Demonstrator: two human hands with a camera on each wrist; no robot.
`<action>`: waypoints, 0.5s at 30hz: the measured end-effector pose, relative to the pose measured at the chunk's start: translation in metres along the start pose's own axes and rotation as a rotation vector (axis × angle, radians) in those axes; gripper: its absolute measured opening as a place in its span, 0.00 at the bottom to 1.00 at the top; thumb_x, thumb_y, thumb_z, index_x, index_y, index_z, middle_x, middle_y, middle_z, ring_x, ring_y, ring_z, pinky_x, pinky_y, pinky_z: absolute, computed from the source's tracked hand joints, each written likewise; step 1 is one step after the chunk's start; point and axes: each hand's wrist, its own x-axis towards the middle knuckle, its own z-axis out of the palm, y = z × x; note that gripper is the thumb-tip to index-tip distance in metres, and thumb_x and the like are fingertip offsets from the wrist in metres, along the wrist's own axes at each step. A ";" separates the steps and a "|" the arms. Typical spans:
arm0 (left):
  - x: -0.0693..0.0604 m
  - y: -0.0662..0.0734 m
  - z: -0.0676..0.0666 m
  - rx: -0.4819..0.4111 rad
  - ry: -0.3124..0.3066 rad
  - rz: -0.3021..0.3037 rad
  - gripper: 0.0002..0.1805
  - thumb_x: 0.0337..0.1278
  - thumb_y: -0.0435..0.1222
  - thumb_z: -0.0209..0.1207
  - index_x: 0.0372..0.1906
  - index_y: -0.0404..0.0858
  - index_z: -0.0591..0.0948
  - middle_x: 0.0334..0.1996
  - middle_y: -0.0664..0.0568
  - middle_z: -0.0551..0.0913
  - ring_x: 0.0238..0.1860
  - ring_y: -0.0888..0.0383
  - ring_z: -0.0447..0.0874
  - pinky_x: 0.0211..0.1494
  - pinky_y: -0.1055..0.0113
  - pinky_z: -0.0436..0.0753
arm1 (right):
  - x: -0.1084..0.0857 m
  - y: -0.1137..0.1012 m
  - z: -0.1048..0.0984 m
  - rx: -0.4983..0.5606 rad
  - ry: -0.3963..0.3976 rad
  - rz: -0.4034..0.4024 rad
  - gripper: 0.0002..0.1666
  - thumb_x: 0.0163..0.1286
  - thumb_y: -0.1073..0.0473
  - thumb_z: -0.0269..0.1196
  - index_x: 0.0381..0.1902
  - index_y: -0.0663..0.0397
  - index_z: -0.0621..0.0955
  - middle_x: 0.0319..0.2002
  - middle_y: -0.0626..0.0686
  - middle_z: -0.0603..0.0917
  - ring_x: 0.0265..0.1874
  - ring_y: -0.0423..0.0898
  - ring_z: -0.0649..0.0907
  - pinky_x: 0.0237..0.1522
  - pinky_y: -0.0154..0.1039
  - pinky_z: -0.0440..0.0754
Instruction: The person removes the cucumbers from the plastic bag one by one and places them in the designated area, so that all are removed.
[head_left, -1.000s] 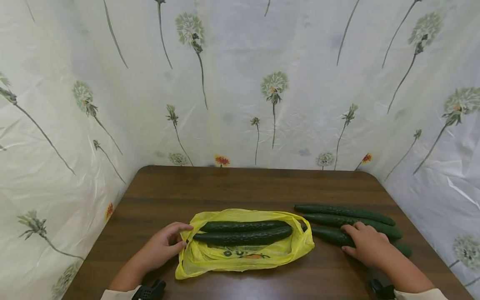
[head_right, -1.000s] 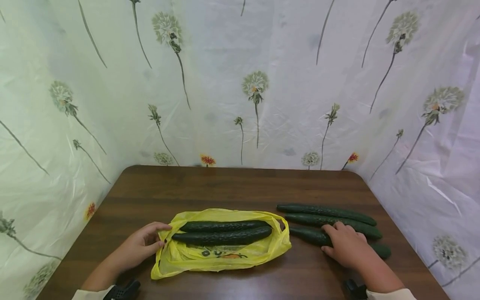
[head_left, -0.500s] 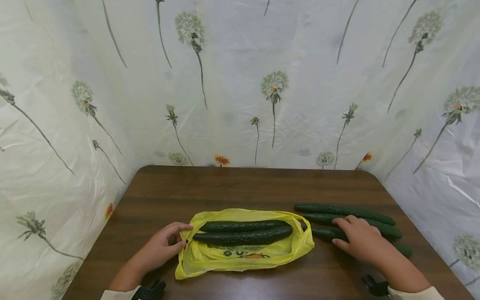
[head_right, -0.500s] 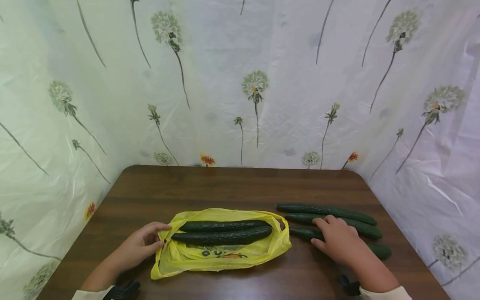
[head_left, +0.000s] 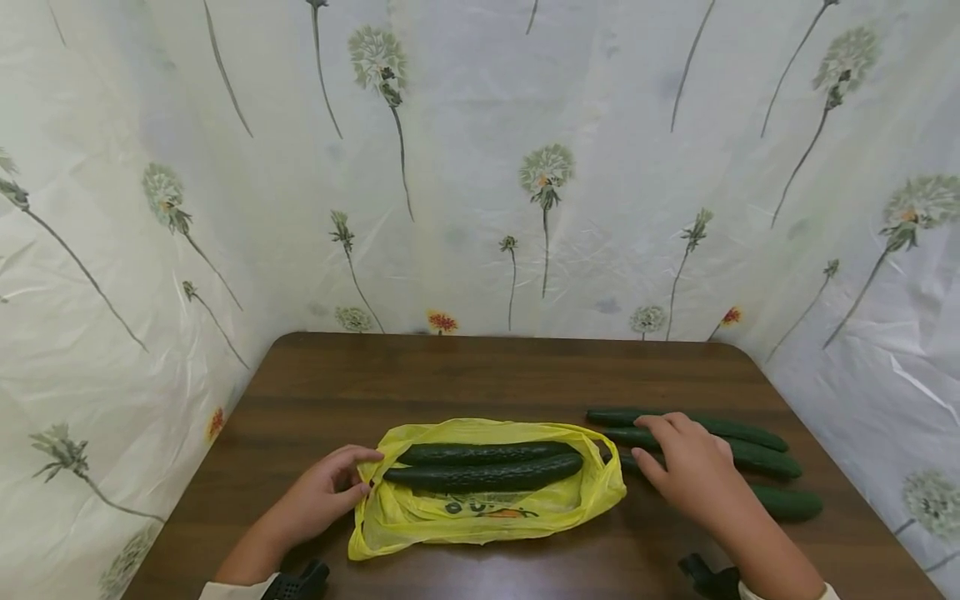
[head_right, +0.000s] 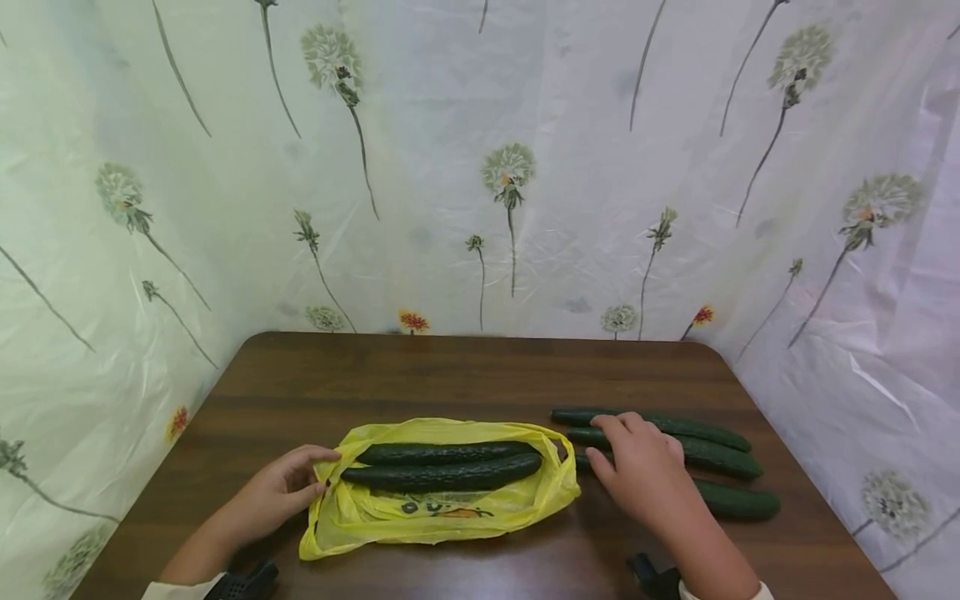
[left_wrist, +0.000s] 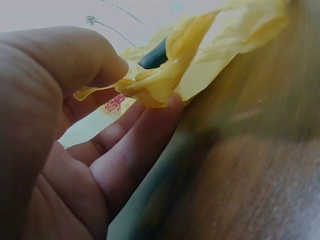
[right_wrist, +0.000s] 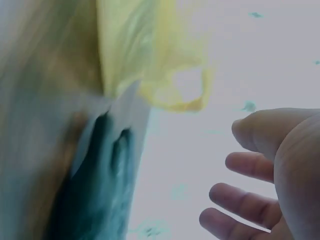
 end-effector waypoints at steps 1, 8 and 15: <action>0.000 0.000 0.000 0.003 0.001 -0.001 0.22 0.75 0.34 0.61 0.69 0.42 0.77 0.63 0.42 0.76 0.39 0.58 0.80 0.40 0.65 0.83 | 0.000 -0.006 -0.001 0.012 0.008 -0.003 0.28 0.72 0.49 0.70 0.66 0.51 0.80 0.60 0.62 0.81 0.54 0.63 0.83 0.43 0.67 0.76; 0.000 -0.001 0.000 0.017 0.005 -0.002 0.21 0.75 0.33 0.61 0.69 0.43 0.77 0.64 0.42 0.76 0.39 0.59 0.80 0.40 0.65 0.83 | 0.005 -0.037 -0.002 0.055 0.040 -0.061 0.27 0.72 0.50 0.70 0.66 0.49 0.80 0.59 0.58 0.81 0.54 0.60 0.82 0.48 0.67 0.73; 0.002 -0.003 0.001 0.026 0.016 0.016 0.21 0.75 0.33 0.61 0.68 0.43 0.78 0.63 0.43 0.77 0.38 0.60 0.80 0.40 0.65 0.83 | 0.012 -0.063 0.001 0.094 0.034 -0.133 0.27 0.71 0.49 0.72 0.65 0.46 0.81 0.58 0.53 0.81 0.55 0.58 0.81 0.52 0.66 0.74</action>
